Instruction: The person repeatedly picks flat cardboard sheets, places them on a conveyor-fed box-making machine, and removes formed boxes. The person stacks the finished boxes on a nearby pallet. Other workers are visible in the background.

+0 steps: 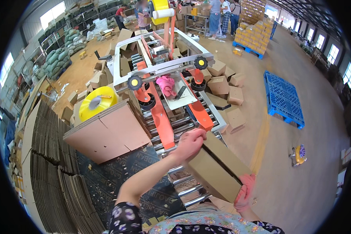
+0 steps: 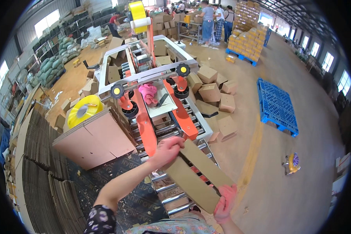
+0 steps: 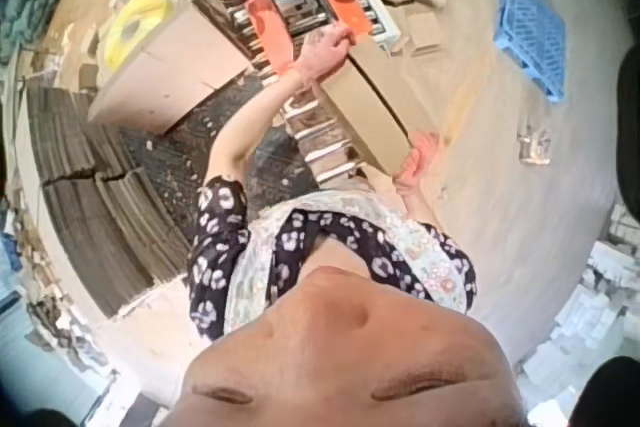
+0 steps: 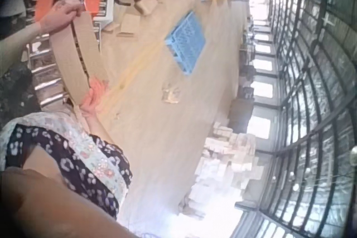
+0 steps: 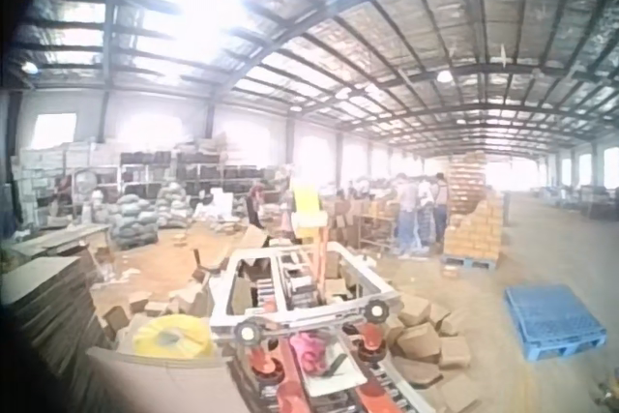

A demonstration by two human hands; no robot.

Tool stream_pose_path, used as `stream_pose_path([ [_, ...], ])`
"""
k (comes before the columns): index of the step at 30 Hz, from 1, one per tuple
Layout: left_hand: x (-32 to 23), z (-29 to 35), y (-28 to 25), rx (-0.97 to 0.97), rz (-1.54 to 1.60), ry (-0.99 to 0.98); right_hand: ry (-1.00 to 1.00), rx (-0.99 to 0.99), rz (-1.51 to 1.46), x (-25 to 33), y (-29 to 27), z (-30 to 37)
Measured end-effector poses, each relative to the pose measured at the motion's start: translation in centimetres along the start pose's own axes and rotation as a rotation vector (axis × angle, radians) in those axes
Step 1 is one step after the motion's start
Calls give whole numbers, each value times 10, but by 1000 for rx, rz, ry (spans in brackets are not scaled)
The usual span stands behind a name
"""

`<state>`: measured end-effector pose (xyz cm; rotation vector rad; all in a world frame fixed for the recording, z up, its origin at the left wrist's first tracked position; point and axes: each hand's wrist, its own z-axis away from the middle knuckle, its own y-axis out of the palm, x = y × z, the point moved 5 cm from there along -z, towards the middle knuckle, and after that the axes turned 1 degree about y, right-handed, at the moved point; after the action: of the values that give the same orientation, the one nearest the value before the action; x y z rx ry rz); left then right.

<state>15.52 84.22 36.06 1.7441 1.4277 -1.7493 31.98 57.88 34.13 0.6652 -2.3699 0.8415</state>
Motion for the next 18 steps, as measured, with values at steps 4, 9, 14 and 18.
stream_pose_path([
  [4, -15, -40, 3, -265, -564, 549, -19, -136, 62, -14, 109, -38],
  [9, 20, 25, -40, -360, -434, 411, -219, -180, -1, -26, 211, -106],
  [14, 103, 134, -141, -401, -557, 5, -501, 141, -89, 131, 312, -143],
  [18, 113, 192, -225, -765, -984, -251, -706, 416, 152, 231, 446, -158],
])
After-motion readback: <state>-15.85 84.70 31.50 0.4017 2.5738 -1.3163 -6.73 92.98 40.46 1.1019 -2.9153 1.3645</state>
